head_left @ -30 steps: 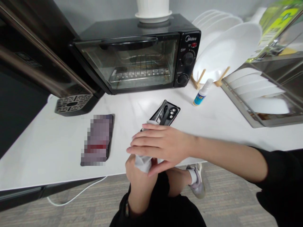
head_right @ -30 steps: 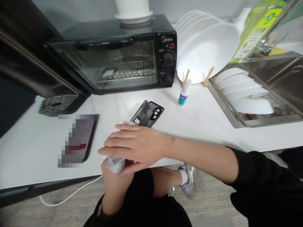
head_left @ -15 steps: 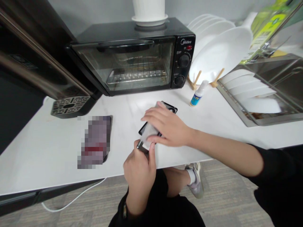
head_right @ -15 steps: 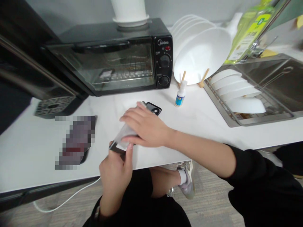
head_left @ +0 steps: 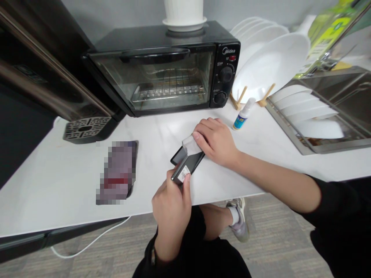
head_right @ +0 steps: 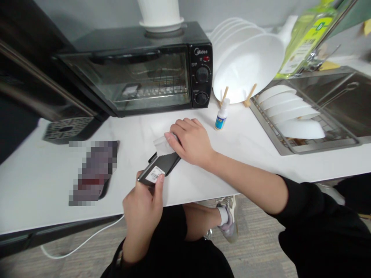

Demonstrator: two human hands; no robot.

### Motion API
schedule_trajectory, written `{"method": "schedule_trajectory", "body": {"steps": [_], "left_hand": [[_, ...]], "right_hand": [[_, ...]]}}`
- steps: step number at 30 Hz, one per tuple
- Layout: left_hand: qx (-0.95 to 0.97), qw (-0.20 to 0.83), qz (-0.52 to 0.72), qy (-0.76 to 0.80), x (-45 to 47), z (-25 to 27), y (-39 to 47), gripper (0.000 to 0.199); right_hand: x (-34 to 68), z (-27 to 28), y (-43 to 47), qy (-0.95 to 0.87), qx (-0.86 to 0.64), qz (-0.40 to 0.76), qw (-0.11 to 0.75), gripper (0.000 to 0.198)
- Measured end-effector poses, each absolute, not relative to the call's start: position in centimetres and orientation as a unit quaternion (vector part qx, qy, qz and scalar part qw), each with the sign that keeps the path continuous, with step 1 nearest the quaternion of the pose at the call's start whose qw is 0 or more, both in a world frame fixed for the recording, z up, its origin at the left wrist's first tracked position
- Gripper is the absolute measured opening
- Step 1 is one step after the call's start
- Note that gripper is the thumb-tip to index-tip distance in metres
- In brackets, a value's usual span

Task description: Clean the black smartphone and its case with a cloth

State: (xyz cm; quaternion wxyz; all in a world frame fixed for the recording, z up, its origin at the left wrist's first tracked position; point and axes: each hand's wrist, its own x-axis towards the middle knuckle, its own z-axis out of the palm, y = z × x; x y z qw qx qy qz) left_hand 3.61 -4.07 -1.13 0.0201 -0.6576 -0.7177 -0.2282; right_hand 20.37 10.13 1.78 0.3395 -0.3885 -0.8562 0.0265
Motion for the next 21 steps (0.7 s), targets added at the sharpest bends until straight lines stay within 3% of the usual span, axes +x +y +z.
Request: {"method": "schedule_trajectory", "body": {"steps": [7,9,17,21], "left_hand": [[-0.696,0.095,-0.229,-0.674,3.0,-2.6,-4.1,0.026],[-0.702,0.091,-0.233,-0.667,2.9,-2.8,-4.2,0.026],[-0.662,0.015,-0.230,-0.713,3.6,-1.2,-4.0,0.026],[-0.661,0.008,-0.237,-0.712,3.7,-1.1,-4.0,0.025]], "right_hand": [[18.4,1.0,7.6,-0.945,-0.072,0.002,0.318,0.039],[18.4,1.1,7.5,-0.949,-0.041,-0.015,0.312,0.040],[20.6,2.0,10.6,-0.875,-0.366,-0.002,0.317,0.048],[20.6,2.0,10.6,-0.857,-0.394,0.011,0.332,0.049]]}}
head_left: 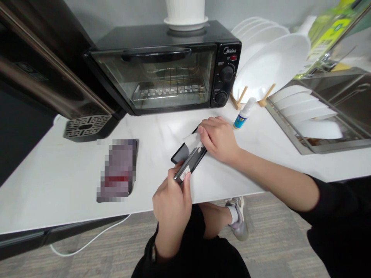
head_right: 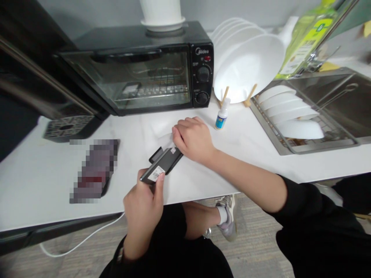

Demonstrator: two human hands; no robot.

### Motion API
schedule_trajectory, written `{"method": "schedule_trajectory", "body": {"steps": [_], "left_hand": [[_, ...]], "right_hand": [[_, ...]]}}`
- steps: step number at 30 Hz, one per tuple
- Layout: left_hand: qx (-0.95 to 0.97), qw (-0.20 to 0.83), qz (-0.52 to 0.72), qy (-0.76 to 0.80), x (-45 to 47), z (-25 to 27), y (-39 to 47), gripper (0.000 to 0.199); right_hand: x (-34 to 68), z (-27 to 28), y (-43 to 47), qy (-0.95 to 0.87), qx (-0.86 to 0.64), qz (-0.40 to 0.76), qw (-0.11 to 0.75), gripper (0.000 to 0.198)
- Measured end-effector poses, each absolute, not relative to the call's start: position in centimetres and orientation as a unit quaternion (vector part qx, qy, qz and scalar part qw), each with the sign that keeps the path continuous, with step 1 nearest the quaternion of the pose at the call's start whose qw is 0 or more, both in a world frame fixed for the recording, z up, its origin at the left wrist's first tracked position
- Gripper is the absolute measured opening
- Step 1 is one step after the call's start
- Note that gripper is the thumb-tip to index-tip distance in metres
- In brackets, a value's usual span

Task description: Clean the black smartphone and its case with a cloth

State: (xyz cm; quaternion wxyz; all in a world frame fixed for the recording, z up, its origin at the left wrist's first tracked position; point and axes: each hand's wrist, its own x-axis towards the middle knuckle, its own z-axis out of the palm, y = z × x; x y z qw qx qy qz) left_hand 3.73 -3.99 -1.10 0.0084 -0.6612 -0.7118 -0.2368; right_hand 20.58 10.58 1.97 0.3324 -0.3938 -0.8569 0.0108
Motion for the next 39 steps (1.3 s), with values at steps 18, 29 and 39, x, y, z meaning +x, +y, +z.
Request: {"method": "schedule_trajectory", "body": {"steps": [18,29,39], "left_hand": [[-0.659,0.009,-0.235,-0.715,3.7,-1.2,-4.0,0.023],[-0.715,0.122,-0.221,-0.652,2.8,-3.0,-4.3,0.031],[-0.666,0.032,-0.242,-0.705,3.7,-1.2,-4.0,0.021]], "right_hand": [[20.8,1.9,11.1,-0.864,-0.385,0.027,0.324,0.045],[18.2,1.5,6.7,-0.950,-0.051,-0.013,0.307,0.048],[20.9,2.3,10.9,-0.851,-0.413,0.059,0.320,0.052]]}}
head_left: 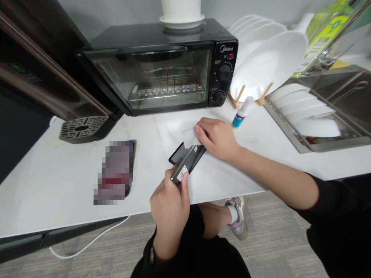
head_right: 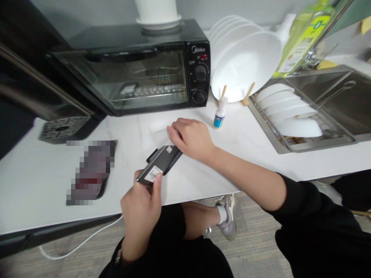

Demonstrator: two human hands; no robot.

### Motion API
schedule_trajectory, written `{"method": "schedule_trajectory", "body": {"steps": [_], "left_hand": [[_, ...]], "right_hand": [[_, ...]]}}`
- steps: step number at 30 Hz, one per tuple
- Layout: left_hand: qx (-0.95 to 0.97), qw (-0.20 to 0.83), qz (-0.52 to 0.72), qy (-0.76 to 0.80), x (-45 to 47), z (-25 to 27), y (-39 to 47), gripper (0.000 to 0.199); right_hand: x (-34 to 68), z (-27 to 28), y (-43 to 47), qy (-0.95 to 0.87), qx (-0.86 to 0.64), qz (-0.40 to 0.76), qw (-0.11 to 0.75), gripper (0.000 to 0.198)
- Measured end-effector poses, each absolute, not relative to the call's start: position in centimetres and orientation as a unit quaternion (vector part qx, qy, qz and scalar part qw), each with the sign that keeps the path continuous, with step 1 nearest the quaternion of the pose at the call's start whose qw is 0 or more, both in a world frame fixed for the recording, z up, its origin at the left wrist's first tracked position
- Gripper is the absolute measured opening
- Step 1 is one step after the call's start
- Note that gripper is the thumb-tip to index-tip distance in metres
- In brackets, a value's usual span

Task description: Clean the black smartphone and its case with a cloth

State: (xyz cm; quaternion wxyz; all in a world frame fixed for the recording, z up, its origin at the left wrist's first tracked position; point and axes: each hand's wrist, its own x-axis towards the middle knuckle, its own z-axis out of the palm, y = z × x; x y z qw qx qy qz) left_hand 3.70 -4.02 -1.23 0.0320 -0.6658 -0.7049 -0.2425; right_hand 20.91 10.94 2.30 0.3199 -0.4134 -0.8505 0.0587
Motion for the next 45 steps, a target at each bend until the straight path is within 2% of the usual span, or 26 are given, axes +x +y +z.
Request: {"method": "schedule_trajectory", "body": {"steps": [2,5,9,11,13,19,21,24,28,30,32,34,37,41,43,45], "left_hand": [[-0.664,0.036,-0.241,-0.707,3.7,-1.3,-4.0,0.020],[-0.660,0.046,-0.233,-0.713,3.5,-1.8,-4.0,0.023],[-0.694,0.101,-0.222,-0.677,2.9,-3.0,-4.1,0.033],[-0.708,0.126,-0.216,-0.661,2.7,-3.3,-4.2,0.036],[-0.698,0.120,-0.209,-0.674,2.8,-3.1,-4.2,0.037],[-0.660,0.036,-0.224,-0.716,3.6,-1.4,-4.0,0.024],[-0.660,0.028,-0.226,-0.716,3.7,-1.2,-4.0,0.022],[-0.651,0.026,-0.223,-0.725,3.6,-1.3,-4.0,0.023],[-0.672,0.049,-0.213,-0.708,3.2,-2.0,-4.0,0.026],[-0.694,0.084,-0.208,-0.684,3.0,-2.5,-4.0,0.028],[-0.701,0.102,-0.202,-0.676,2.9,-2.7,-4.0,0.031],[-0.683,0.088,-0.191,-0.699,3.0,-2.6,-4.1,0.035],[-0.644,0.040,-0.191,-0.740,3.4,-2.0,-4.0,0.036],[-0.648,0.018,-0.212,-0.731,3.7,-1.2,-4.0,0.025],[-0.651,0.026,-0.218,-0.726,3.7,-1.2,-3.9,0.022],[-0.654,0.035,-0.222,-0.723,3.6,-1.4,-4.0,0.022]], "right_hand": [[20.8,2.3,10.7,-0.856,-0.393,0.069,0.329,0.051],[19.8,2.0,9.3,-0.899,-0.273,0.048,0.339,0.044],[18.3,1.8,6.9,-0.954,-0.059,-0.023,0.294,0.049],[18.1,1.8,6.7,-0.961,-0.012,-0.046,0.272,0.052],[18.4,1.9,7.4,-0.959,-0.049,-0.037,0.278,0.052],[20.7,2.5,10.8,-0.875,-0.392,0.020,0.282,0.052],[20.9,2.6,10.9,-0.849,-0.443,0.039,0.285,0.050],[20.4,2.5,10.1,-0.873,-0.381,0.042,0.301,0.048],[18.8,1.9,7.7,-0.938,-0.147,0.017,0.315,0.042],[18.2,1.7,6.8,-0.954,-0.048,0.000,0.296,0.047],[18.0,1.6,6.6,-0.959,-0.013,-0.009,0.284,0.054],[18.5,1.6,7.4,-0.954,-0.058,-0.005,0.295,0.059],[19.7,2.0,9.4,-0.927,-0.225,0.002,0.299,0.059],[20.9,2.5,11.1,-0.869,-0.405,0.015,0.282,0.057],[20.8,2.6,10.8,-0.869,-0.402,0.020,0.287,0.055],[20.3,2.6,9.9,-0.894,-0.332,0.022,0.300,0.049]]}}
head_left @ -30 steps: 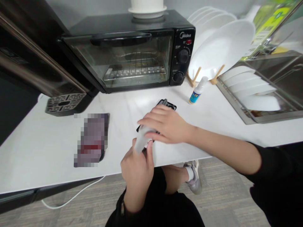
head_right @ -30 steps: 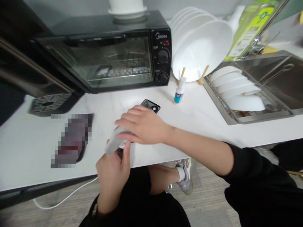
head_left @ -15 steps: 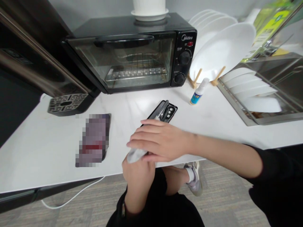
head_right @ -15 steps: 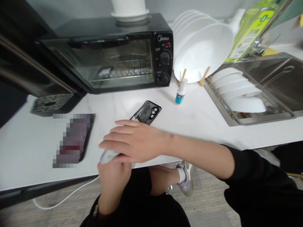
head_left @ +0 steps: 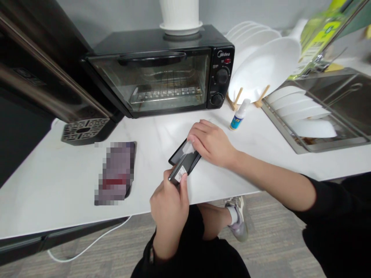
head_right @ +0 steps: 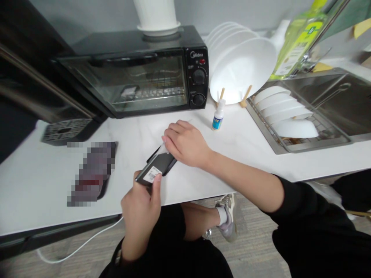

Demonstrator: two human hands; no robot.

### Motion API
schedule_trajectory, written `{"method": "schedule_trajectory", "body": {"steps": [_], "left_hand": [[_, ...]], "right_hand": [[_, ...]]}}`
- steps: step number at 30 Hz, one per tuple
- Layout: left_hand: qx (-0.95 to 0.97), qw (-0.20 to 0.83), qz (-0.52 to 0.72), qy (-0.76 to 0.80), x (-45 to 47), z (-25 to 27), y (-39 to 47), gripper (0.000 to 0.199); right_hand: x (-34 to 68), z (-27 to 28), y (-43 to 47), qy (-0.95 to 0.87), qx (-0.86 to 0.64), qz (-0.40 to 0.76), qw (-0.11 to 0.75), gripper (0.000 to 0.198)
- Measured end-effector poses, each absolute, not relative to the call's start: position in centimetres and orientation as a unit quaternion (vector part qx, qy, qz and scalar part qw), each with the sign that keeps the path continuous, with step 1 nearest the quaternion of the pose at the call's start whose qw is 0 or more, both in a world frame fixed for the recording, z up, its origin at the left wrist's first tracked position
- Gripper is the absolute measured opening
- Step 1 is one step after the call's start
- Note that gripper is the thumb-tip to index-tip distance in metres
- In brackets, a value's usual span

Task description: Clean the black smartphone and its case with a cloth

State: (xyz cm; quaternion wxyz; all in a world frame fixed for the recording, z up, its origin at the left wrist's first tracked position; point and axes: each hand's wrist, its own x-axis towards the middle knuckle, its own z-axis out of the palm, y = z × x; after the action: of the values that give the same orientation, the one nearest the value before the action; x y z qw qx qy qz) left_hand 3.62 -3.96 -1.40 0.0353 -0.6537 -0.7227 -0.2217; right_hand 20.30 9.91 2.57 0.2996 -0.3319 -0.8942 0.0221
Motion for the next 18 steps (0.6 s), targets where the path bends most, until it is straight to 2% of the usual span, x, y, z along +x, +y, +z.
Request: {"method": "schedule_trajectory", "body": {"steps": [4,7,10,15,18], "left_hand": [[-0.692,0.113,-0.223,-0.677,3.1,-2.4,-4.0,0.026],[-0.712,0.149,-0.214,-0.652,2.9,-2.7,-4.0,0.030],[-0.680,0.091,-0.206,-0.698,3.1,-2.3,-4.0,0.028],[-0.649,0.015,-0.218,-0.728,3.7,-1.2,-4.0,0.025],[-0.648,0.005,-0.231,-0.726,3.7,-1.1,-4.1,0.025]], "right_hand": [[19.2,2.1,7.8,-0.949,-0.088,0.008,0.304,0.036],[18.9,1.7,7.5,-0.956,-0.029,-0.016,0.292,0.046],[19.3,1.7,8.7,-0.946,-0.106,-0.010,0.306,0.050],[20.9,2.2,11.1,-0.874,-0.384,0.017,0.298,0.059],[20.9,2.3,11.0,-0.858,-0.411,0.041,0.305,0.059]]}}
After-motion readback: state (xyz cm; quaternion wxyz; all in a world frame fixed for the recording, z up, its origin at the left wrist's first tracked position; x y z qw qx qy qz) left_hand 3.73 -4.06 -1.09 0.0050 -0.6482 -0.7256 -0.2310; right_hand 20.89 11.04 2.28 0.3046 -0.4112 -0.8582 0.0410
